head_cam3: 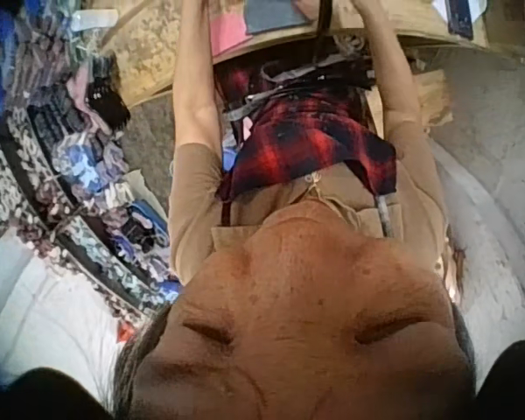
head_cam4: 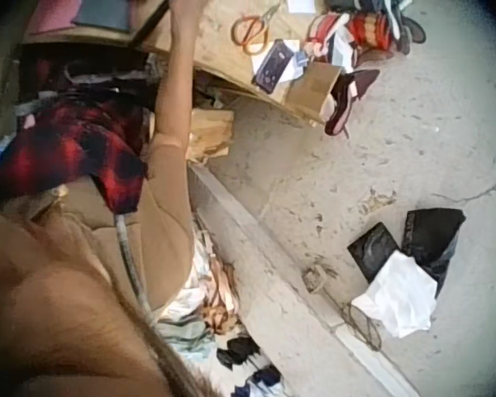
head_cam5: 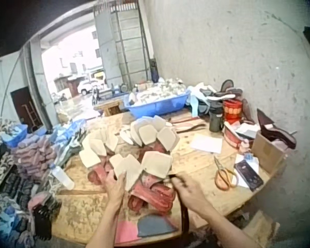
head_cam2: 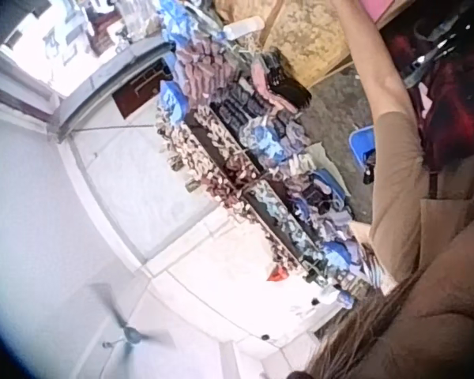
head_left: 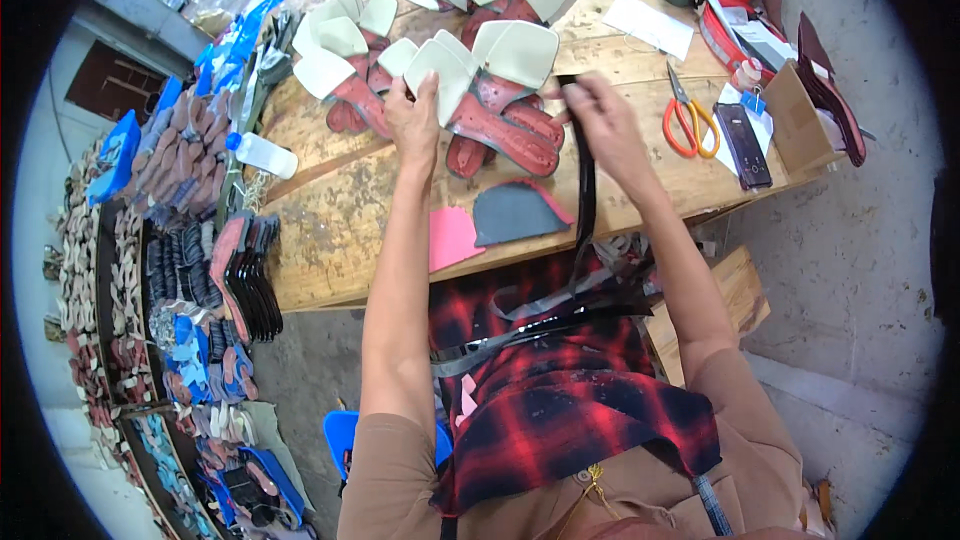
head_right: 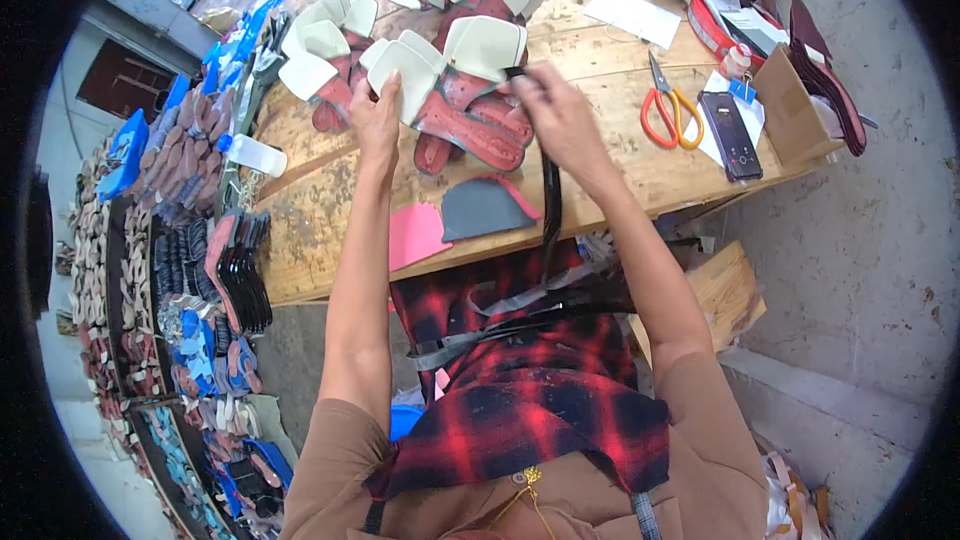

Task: The person assembles a pair of red slippers by hand. They pick up a red slipper sole and a black strap, then attach the strap to the sole. The person repeats this process for the second slipper, ensuring the straps are properly aligned and secured. The workspace is cluttered with various slipper parts and tools.

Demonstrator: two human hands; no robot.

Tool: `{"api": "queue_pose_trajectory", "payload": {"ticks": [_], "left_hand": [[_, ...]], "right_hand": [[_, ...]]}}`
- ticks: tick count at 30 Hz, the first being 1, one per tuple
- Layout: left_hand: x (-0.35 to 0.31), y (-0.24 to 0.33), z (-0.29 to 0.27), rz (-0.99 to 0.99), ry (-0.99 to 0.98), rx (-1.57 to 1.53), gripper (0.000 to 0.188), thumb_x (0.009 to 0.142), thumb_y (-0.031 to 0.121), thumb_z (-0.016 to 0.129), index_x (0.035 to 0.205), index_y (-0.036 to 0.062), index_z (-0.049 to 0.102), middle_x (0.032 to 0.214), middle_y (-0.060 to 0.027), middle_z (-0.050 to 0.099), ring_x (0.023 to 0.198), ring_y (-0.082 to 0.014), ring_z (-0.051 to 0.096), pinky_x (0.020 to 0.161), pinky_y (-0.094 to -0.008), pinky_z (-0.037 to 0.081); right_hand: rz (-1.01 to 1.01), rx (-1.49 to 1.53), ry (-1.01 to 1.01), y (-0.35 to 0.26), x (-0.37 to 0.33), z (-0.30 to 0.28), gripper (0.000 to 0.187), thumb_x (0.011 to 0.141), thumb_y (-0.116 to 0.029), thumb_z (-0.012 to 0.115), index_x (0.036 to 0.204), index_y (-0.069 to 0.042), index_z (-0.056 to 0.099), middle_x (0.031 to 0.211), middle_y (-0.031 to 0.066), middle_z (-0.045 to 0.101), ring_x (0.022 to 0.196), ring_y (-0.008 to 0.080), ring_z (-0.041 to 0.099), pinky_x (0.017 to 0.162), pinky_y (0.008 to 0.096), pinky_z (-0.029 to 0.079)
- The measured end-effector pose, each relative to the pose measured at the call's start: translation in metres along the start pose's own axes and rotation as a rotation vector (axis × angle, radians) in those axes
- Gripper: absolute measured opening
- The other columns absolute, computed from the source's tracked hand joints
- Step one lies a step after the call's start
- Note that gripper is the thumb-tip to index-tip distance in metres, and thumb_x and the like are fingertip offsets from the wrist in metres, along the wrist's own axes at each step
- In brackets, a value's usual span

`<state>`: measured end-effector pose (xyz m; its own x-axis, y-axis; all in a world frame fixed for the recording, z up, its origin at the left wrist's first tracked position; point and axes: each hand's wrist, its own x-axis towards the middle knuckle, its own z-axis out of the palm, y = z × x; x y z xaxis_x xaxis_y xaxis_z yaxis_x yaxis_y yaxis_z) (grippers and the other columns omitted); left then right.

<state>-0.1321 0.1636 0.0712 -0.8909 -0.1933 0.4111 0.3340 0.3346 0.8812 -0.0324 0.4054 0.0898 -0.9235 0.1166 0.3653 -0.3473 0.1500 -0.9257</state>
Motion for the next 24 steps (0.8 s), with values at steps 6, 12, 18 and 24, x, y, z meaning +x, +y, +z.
{"api": "queue_pose_trajectory", "payload": {"ticks": [6,12,18,24], "left_hand": [[-0.004,0.009,-0.001,-0.080,-0.022,-0.067,0.027,0.087,0.024,0.071,0.092,-0.0013,0.065,0.080,-0.0086,0.063,0.071,-0.0119,0.054,0.065,-0.0297,0.044],[-0.017,0.024,-0.017,0.233,-0.099,0.130,0.028,0.086,0.022,0.074,0.080,-0.0010,0.060,0.069,-0.0050,0.053,0.066,-0.0135,0.049,0.061,-0.0284,0.040],[-0.026,0.030,-0.013,0.055,-0.147,-0.311,0.024,0.093,0.025,0.068,0.088,0.0026,0.061,0.079,0.0039,0.058,0.074,-0.0043,0.048,0.064,-0.0221,0.040],[-0.006,0.071,-0.004,0.047,-0.121,-0.467,0.024,0.095,0.026,0.066,0.102,0.0031,0.062,0.087,0.0021,0.061,0.078,-0.0042,0.051,0.070,-0.0205,0.043]], "right_hand": [[0.135,-0.102,-0.262,0.041,0.024,0.020,0.025,0.100,-0.027,0.051,0.105,-0.002,0.054,0.079,0.0090,0.054,0.056,0.0163,0.055,0.056,0.0318,0.046],[0.137,-0.352,-0.359,0.032,0.019,0.024,0.027,0.099,-0.031,0.048,0.109,-0.007,0.055,0.089,0.0217,0.063,0.081,0.0396,0.062,0.071,0.0466,0.047],[0.129,-0.415,-0.399,0.034,0.020,0.022,0.030,0.099,-0.034,0.047,0.113,-0.008,0.054,0.097,0.0233,0.063,0.093,0.0421,0.060,0.077,0.0474,0.047],[-0.236,-0.242,-0.285,0.114,0.020,0.006,0.030,0.097,-0.024,0.048,0.115,-0.001,0.055,0.103,0.0260,0.063,0.094,0.0426,0.060,0.082,0.0467,0.048]]}}
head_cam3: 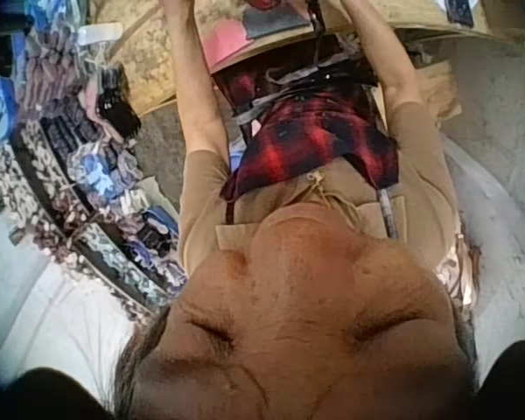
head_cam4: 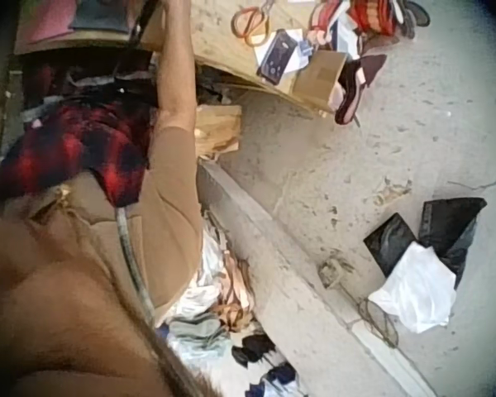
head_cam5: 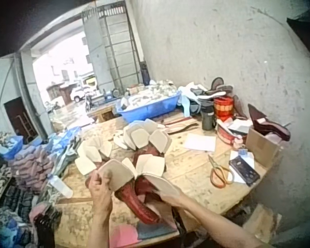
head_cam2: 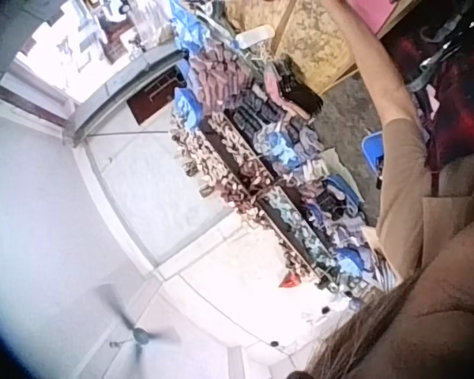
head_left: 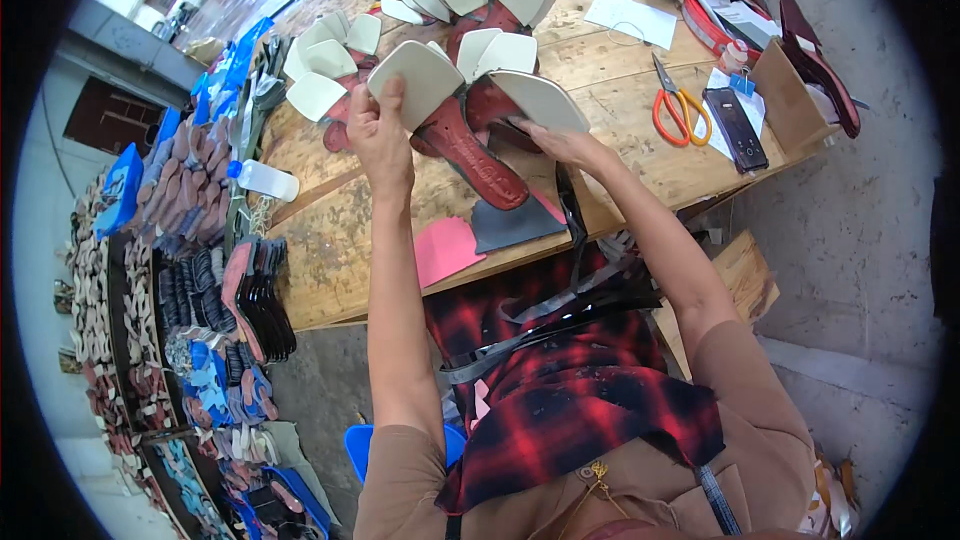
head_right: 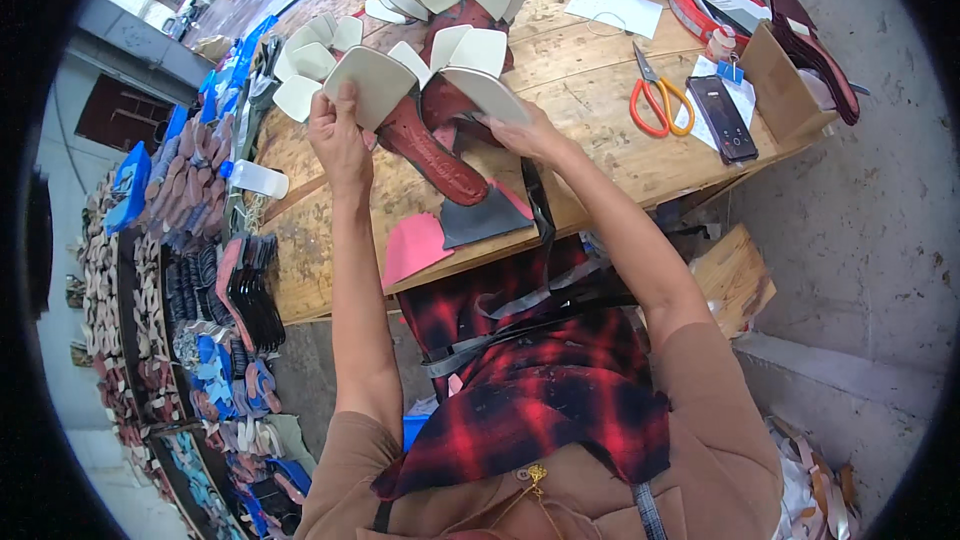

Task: The person assembles a pair of red slippers by hand. They pick up a red slipper sole and a black strap, then attach the strap to the sole. The person repeats this process for the second slipper, ensuring the straps are properly aligned and secured. The workspace is cluttered with various slipper parts and tools.

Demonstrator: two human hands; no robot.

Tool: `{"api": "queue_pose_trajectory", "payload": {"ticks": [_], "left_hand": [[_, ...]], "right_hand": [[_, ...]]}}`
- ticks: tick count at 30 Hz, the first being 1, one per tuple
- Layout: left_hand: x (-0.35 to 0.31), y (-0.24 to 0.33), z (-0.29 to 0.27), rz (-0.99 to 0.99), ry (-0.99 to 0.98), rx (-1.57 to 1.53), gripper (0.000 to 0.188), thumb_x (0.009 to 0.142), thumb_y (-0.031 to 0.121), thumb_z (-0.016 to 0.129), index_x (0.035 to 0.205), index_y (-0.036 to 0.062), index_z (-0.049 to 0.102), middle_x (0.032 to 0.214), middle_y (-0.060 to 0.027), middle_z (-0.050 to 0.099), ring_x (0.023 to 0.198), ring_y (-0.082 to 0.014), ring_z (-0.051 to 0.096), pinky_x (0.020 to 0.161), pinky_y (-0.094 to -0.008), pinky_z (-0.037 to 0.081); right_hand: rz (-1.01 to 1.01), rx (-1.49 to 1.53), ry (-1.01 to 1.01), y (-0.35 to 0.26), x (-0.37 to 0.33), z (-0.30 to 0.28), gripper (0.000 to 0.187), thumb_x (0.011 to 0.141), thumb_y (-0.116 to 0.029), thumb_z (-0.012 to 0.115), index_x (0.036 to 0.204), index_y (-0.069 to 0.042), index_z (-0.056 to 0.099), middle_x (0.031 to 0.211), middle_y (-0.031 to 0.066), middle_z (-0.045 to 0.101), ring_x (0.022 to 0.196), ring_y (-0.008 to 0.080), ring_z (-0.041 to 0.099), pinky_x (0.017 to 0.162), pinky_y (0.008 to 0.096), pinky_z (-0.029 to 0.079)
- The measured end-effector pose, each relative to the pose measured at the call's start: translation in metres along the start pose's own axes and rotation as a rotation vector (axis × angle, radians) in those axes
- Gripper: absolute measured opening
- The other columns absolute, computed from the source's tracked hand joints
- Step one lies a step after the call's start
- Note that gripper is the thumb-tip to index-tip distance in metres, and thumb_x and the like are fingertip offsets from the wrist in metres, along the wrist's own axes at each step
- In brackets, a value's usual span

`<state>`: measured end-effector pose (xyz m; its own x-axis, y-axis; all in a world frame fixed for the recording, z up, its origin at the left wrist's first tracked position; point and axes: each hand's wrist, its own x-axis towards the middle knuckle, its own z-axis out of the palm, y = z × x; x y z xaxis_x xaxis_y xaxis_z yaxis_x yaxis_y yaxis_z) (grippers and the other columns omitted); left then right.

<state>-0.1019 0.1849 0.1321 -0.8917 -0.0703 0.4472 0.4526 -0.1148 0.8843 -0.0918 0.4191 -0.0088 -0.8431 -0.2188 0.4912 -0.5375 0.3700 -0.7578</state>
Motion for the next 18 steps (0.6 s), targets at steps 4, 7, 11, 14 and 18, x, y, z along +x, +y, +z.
{"api": "queue_pose_trajectory", "payload": {"ticks": [4,7,11,14,18], "left_hand": [[-0.001,-0.020,-0.025,0.058,0.027,0.014,0.023,0.096,0.021,0.064,0.109,0.0022,0.060,0.096,-0.0043,0.067,0.084,-0.0086,0.062,0.073,-0.0248,0.052],[-0.003,-0.026,-0.018,-0.017,0.084,-0.104,0.023,0.095,0.020,0.066,0.107,0.0020,0.060,0.100,-0.0055,0.067,0.087,-0.0100,0.063,0.078,-0.0257,0.052],[-0.010,-0.030,-0.006,-0.038,0.103,-0.125,0.019,0.096,0.022,0.064,0.099,0.0037,0.059,0.093,-0.0020,0.064,0.082,-0.0060,0.056,0.074,-0.0232,0.048],[-0.013,-0.025,-0.002,-0.051,0.097,-0.142,0.018,0.097,0.022,0.064,0.097,0.0038,0.059,0.093,-0.0016,0.064,0.082,-0.0060,0.056,0.074,-0.0233,0.047],[-0.021,-0.015,0.007,-0.063,0.038,-0.090,0.018,0.096,0.021,0.064,0.096,0.0041,0.059,0.093,-0.0014,0.064,0.083,-0.0060,0.056,0.075,-0.0236,0.047]], "right_hand": [[0.101,-0.288,-0.048,-0.044,0.012,0.008,0.028,0.092,-0.016,0.049,0.113,0.000,0.059,0.107,0.0265,0.062,0.095,0.0458,0.059,0.083,0.0441,0.049],[0.291,-0.046,0.007,-0.083,-0.001,-0.013,0.025,0.093,-0.016,0.053,0.111,-0.001,0.060,0.115,0.0220,0.063,0.100,0.0390,0.062,0.086,0.0409,0.048],[0.279,0.313,0.083,-0.097,-0.037,-0.035,0.020,0.091,-0.013,0.060,0.105,0.000,0.064,0.126,0.0104,0.059,0.097,0.0172,0.057,0.083,0.0322,0.045],[0.325,0.320,0.058,-0.125,-0.058,-0.051,0.019,0.090,-0.014,0.065,0.104,-0.001,0.064,0.121,0.0066,0.058,0.101,0.0133,0.056,0.085,0.0262,0.044],[0.313,0.211,0.183,-0.137,-0.047,-0.046,0.015,0.089,-0.011,0.066,0.100,0.000,0.067,0.105,0.0027,0.061,0.083,0.0087,0.054,0.068,0.0254,0.041]]}}
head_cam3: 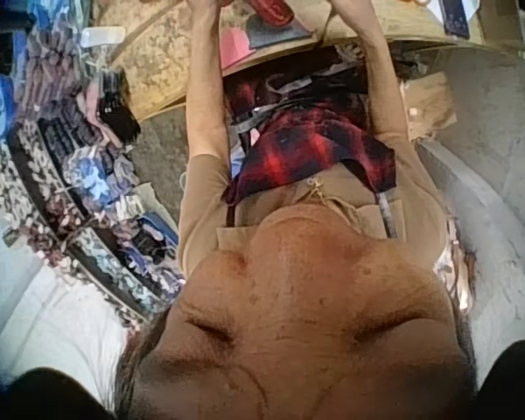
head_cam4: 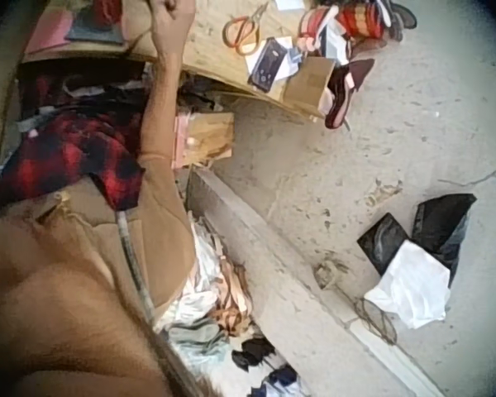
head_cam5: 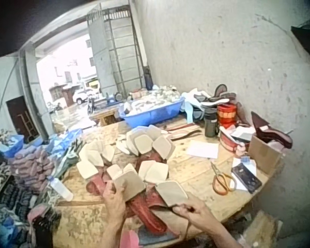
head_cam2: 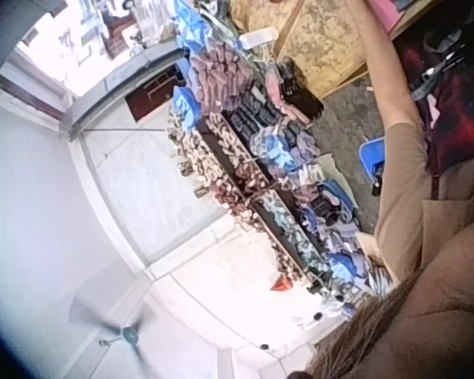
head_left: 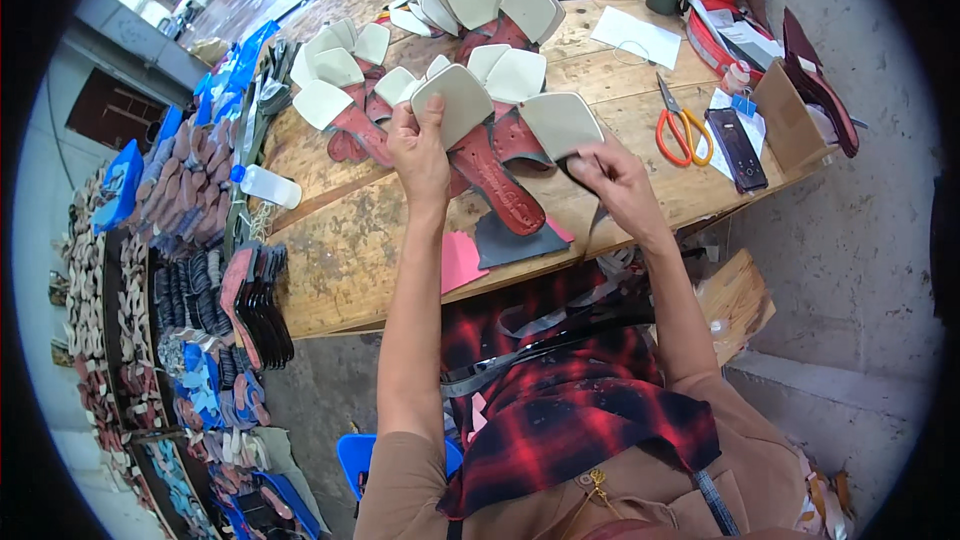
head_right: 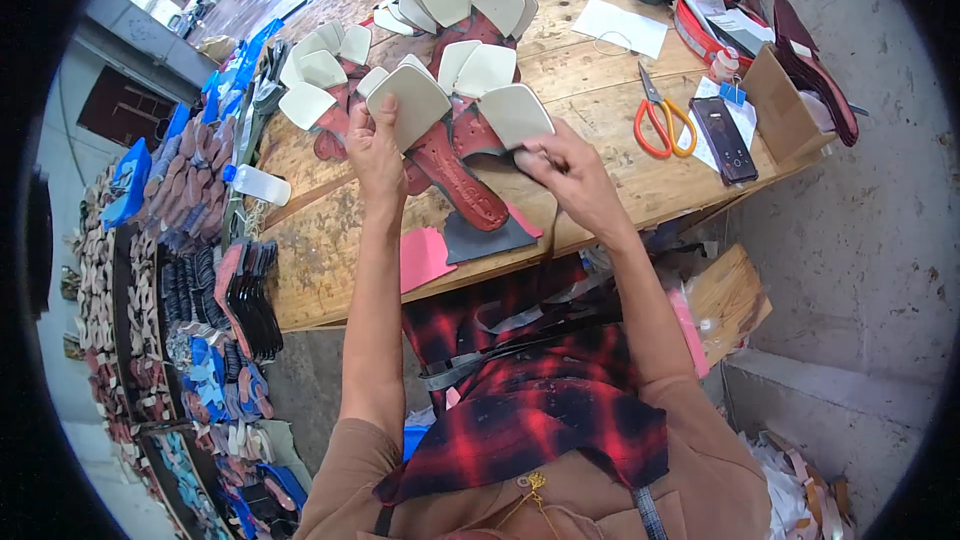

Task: The person assembles a pair of red slippers by hand. They pick up a red slipper sole and a black strap, then attach the strap to the sole. The person repeats this process for the second slipper, ensuring the straps are properly aligned and secured. The workspace is cluttered with various slipper parts and tools.

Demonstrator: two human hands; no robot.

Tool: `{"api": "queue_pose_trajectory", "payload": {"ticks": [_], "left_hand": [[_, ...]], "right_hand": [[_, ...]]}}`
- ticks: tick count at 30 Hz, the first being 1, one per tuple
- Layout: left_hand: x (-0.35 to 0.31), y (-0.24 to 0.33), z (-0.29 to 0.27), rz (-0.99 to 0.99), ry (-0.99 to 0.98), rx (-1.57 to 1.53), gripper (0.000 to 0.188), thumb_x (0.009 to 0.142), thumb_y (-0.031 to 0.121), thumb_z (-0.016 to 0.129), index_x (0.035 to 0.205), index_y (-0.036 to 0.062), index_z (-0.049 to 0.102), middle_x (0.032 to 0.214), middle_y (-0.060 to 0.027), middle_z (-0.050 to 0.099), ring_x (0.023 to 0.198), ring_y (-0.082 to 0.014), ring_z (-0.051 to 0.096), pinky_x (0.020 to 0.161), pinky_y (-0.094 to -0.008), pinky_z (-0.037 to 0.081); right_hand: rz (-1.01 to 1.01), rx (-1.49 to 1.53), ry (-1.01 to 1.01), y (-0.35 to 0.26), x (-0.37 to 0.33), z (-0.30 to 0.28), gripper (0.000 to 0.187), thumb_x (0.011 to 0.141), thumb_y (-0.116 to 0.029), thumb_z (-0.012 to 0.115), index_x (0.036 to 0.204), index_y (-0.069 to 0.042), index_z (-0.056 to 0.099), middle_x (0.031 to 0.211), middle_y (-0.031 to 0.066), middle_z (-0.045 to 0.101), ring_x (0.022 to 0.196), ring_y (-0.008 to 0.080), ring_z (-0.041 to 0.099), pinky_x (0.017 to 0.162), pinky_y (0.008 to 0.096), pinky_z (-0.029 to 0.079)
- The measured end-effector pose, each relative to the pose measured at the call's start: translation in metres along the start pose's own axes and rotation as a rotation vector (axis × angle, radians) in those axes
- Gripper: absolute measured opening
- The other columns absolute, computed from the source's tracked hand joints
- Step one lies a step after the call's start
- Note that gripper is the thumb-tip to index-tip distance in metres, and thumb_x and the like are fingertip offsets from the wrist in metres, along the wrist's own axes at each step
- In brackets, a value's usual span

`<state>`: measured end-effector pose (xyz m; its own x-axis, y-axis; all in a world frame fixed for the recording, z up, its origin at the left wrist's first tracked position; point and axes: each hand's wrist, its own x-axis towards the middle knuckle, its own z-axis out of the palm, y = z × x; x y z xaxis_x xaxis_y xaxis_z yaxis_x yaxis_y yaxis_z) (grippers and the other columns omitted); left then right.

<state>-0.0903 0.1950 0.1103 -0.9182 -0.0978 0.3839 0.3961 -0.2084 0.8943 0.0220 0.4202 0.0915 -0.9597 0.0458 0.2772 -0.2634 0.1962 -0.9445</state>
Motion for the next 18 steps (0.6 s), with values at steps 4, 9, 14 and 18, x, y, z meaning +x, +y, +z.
{"api": "queue_pose_trajectory", "payload": {"ticks": [4,9,14,18], "left_hand": [[-0.005,0.023,-0.008,0.050,-0.035,-0.079,0.021,0.098,0.021,0.060,0.108,0.0024,0.058,0.108,-0.0061,0.065,0.093,-0.0124,0.062,0.083,-0.0282,0.052],[0.010,0.101,-0.108,0.095,-0.309,-1.081,0.023,0.101,0.025,0.053,0.116,0.0063,0.053,0.095,-0.0052,0.056,0.088,-0.0163,0.058,0.085,-0.0337,0.052],[-0.039,0.112,-0.092,0.034,0.079,-0.494,0.024,0.102,0.025,0.051,0.118,0.0071,0.054,0.105,-0.0073,0.060,0.092,-0.0179,0.060,0.079,-0.0351,0.055],[-0.055,0.057,-0.060,-0.176,0.238,-0.342,0.033,0.099,0.032,0.057,0.121,0.0068,0.055,0.106,-0.0052,0.065,0.096,-0.0180,0.064,0.084,-0.0381,0.054]], "right_hand": [[-0.148,-0.095,0.315,0.000,0.021,0.014,0.016,0.091,-0.011,0.064,0.102,0.000,0.068,0.074,-0.0002,0.060,0.066,0.0086,0.051,0.060,0.0250,0.041],[0.007,0.241,0.299,0.030,0.038,0.010,0.019,0.094,-0.015,0.061,0.097,0.003,0.067,0.077,-0.0010,0.061,0.070,0.0056,0.051,0.063,0.0237,0.043],[-0.006,-0.018,0.087,0.040,0.069,0.020,0.019,0.094,-0.016,0.062,0.101,0.001,0.066,0.081,-0.0022,0.061,0.077,0.0057,0.051,0.069,0.0233,0.043],[-0.049,0.060,-0.015,0.048,0.079,0.026,0.021,0.095,-0.019,0.063,0.106,-0.002,0.066,0.099,-0.0021,0.061,0.084,0.0064,0.054,0.075,0.0216,0.043]]}}
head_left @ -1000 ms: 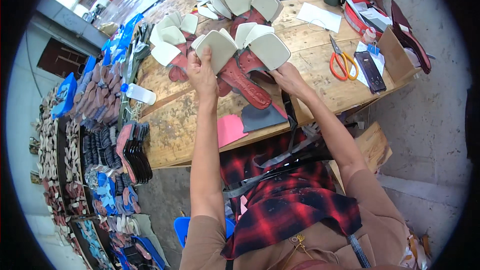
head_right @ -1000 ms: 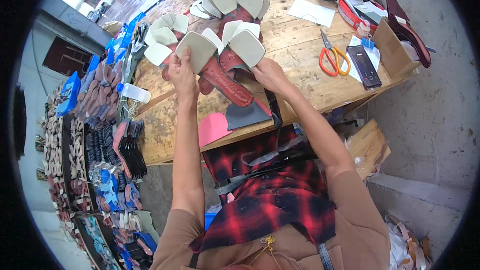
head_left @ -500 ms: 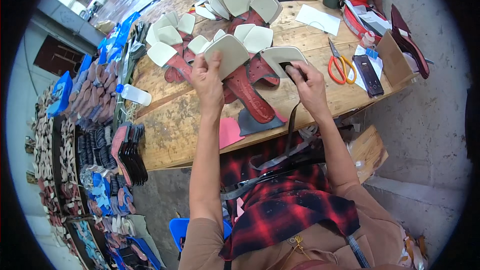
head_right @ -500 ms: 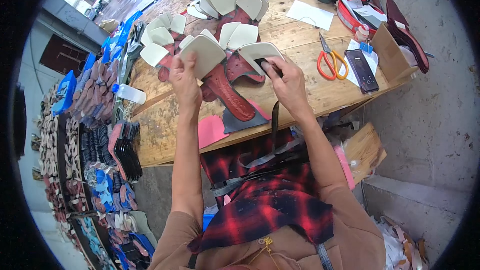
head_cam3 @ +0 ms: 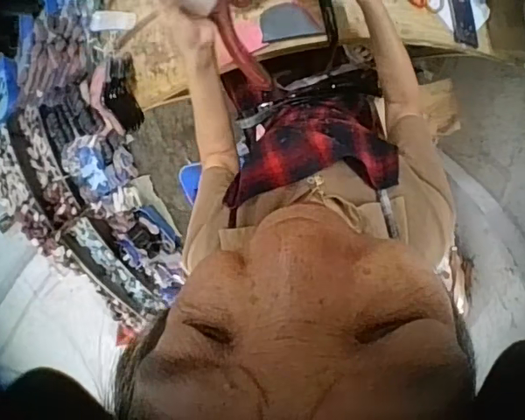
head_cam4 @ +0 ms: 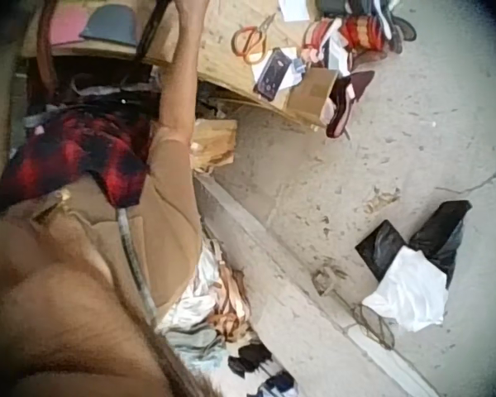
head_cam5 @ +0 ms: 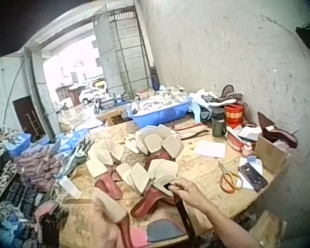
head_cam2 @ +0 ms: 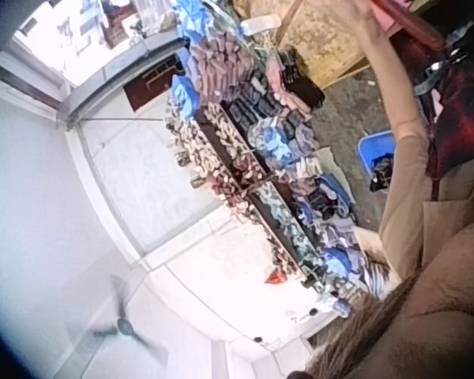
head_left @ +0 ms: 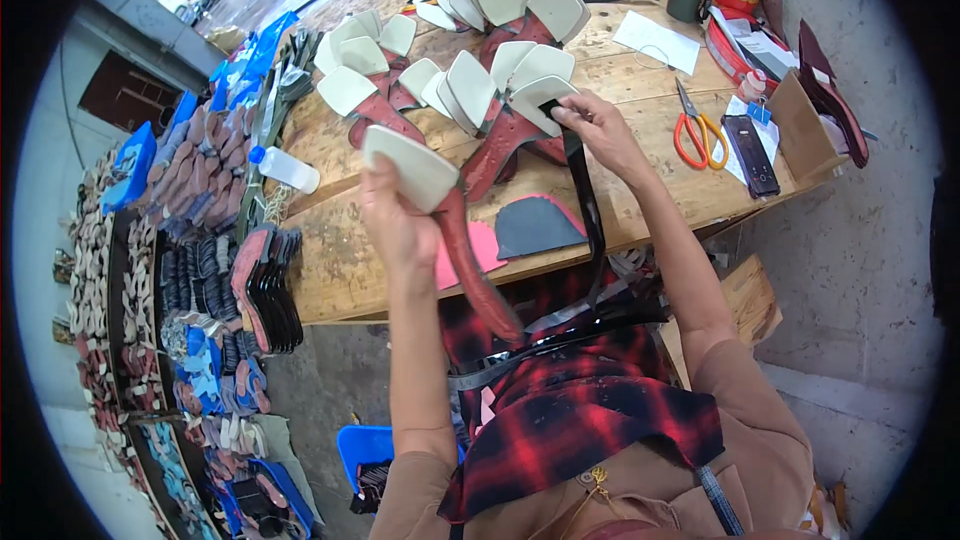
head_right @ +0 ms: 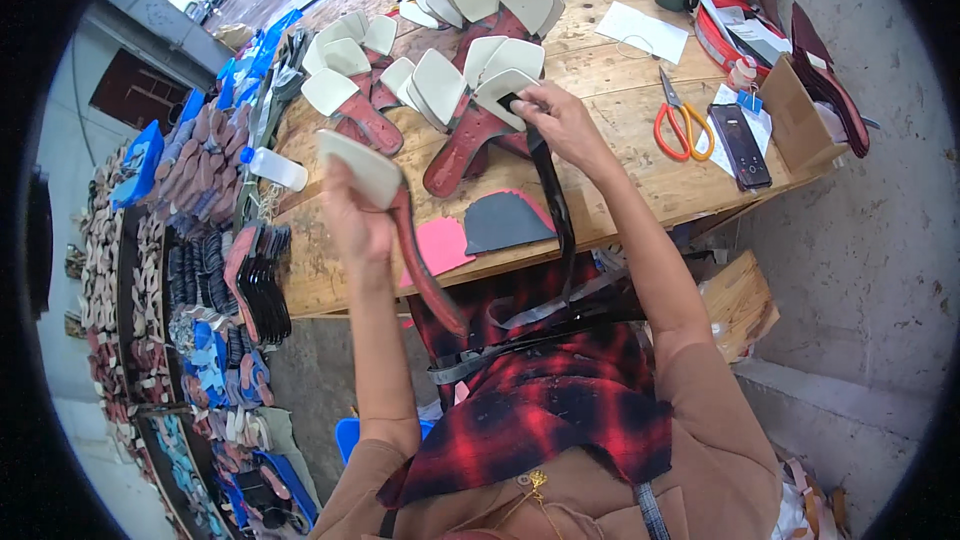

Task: The person assembles a pair of red slippers by hand. They pick up a red slipper sole and a black strap, then attach the strap to the sole. The person repeats this process for the second slipper, ensuring the straps are properly aligned and secured. The workspace is cluttered with various slipper parts and tools.

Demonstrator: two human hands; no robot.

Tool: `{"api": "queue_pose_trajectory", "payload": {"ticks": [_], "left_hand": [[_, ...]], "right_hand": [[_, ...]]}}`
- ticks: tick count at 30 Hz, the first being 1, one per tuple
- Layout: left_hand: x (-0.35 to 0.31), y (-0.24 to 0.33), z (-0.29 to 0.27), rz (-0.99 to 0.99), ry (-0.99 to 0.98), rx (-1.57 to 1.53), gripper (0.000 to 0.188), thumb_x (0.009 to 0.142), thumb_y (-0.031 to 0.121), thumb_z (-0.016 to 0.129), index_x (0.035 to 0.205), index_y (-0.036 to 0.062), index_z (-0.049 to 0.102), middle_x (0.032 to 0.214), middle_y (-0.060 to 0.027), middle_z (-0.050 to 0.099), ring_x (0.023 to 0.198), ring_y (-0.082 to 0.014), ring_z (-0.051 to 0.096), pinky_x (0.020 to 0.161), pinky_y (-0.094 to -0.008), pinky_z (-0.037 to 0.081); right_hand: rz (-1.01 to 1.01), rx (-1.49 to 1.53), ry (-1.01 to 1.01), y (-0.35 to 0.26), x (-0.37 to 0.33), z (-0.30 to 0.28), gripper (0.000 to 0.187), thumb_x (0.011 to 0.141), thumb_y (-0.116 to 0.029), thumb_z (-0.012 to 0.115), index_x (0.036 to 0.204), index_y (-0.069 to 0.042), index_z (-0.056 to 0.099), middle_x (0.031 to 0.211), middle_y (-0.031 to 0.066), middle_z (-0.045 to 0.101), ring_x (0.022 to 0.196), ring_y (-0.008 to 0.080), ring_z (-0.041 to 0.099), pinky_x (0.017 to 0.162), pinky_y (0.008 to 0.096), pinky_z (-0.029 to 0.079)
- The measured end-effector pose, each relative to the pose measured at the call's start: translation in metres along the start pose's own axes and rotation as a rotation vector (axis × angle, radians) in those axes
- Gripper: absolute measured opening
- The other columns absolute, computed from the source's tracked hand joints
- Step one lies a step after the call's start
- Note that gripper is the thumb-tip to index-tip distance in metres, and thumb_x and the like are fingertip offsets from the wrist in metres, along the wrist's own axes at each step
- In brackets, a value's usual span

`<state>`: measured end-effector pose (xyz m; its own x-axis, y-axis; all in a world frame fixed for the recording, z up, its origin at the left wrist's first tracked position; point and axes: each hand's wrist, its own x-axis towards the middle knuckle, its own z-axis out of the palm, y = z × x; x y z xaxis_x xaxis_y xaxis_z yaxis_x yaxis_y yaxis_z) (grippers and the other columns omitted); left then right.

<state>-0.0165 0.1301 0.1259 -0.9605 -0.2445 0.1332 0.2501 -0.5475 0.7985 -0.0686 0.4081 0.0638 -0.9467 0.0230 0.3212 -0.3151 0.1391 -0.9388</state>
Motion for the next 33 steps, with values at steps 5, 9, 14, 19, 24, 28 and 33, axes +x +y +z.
{"api": "queue_pose_trajectory", "payload": {"ticks": [5,9,14,19,24,28,33], "left_hand": [[-0.025,-0.030,0.001,-0.135,0.026,-0.129,0.029,0.098,0.026,0.058,0.118,0.0042,0.054,0.106,-0.0071,0.065,0.094,-0.0162,0.065,0.080,-0.0333,0.057],[-0.054,-0.040,0.014,-0.175,0.006,-0.138,0.028,0.099,0.024,0.058,0.117,0.0040,0.054,0.105,-0.0063,0.065,0.093,-0.0153,0.065,0.080,-0.0328,0.057],[-0.091,-0.049,0.031,-0.175,-0.003,-0.077,0.027,0.098,0.027,0.061,0.113,0.0053,0.055,0.103,-0.0041,0.065,0.091,-0.0123,0.065,0.079,-0.0301,0.055],[-0.099,-0.054,0.031,-0.180,0.006,-0.017,0.026,0.096,0.028,0.063,0.109,0.0051,0.057,0.098,-0.0033,0.066,0.087,-0.0105,0.064,0.077,-0.0274,0.053],[-0.102,-0.062,0.033,-0.185,0.022,0.019,0.027,0.096,0.028,0.064,0.107,0.0049,0.058,0.097,-0.0029,0.066,0.084,-0.0093,0.064,0.077,-0.0267,0.053],[-0.103,-0.068,0.036,-0.205,0.015,0.018,0.025,0.097,0.027,0.062,0.107,0.0046,0.058,0.097,-0.0033,0.067,0.084,-0.0093,0.064,0.076,-0.0264,0.053],[-0.104,-0.075,0.034,-0.203,0.014,0.046,0.022,0.098,0.024,0.060,0.107,0.0048,0.058,0.097,-0.0035,0.067,0.084,-0.0093,0.064,0.076,-0.0262,0.053]], "right_hand": [[-0.012,0.022,0.137,-0.057,-0.036,-0.022,0.021,0.094,-0.018,0.063,0.102,0.001,0.066,0.108,0.0038,0.063,0.086,0.0059,0.052,0.076,0.0229,0.043],[0.213,0.235,0.060,-0.118,-0.098,-0.012,0.017,0.095,-0.017,0.062,0.099,-0.001,0.066,0.069,-0.0006,0.061,0.056,0.0046,0.050,0.053,0.0197,0.041],[0.493,0.727,0.002,-0.105,-0.133,0.027,0.013,0.093,-0.017,0.066,0.100,-0.006,0.062,0.068,0.0015,0.061,0.047,0.0042,0.048,0.040,0.0172,0.033],[0.562,0.950,0.100,-0.087,-0.141,0.042,0.010,0.091,-0.016,0.068,0.094,-0.010,0.061,0.069,0.0009,0.059,0.046,0.0034,0.047,0.037,0.0163,0.031],[0.589,1.082,0.202,-0.081,-0.147,0.047,0.009,0.089,-0.014,0.070,0.090,-0.011,0.062,0.069,-0.0025,0.058,0.049,0.0029,0.048,0.037,0.0162,0.032],[0.574,1.101,0.200,-0.077,-0.149,0.042,0.009,0.088,-0.014,0.071,0.089,-0.011,0.063,0.069,-0.0040,0.057,0.048,0.0025,0.047,0.038,0.0167,0.032],[0.568,1.057,0.200,-0.074,-0.150,0.040,0.009,0.089,-0.016,0.071,0.089,-0.010,0.064,0.068,-0.0037,0.057,0.048,0.0019,0.046,0.038,0.0166,0.031]]}}
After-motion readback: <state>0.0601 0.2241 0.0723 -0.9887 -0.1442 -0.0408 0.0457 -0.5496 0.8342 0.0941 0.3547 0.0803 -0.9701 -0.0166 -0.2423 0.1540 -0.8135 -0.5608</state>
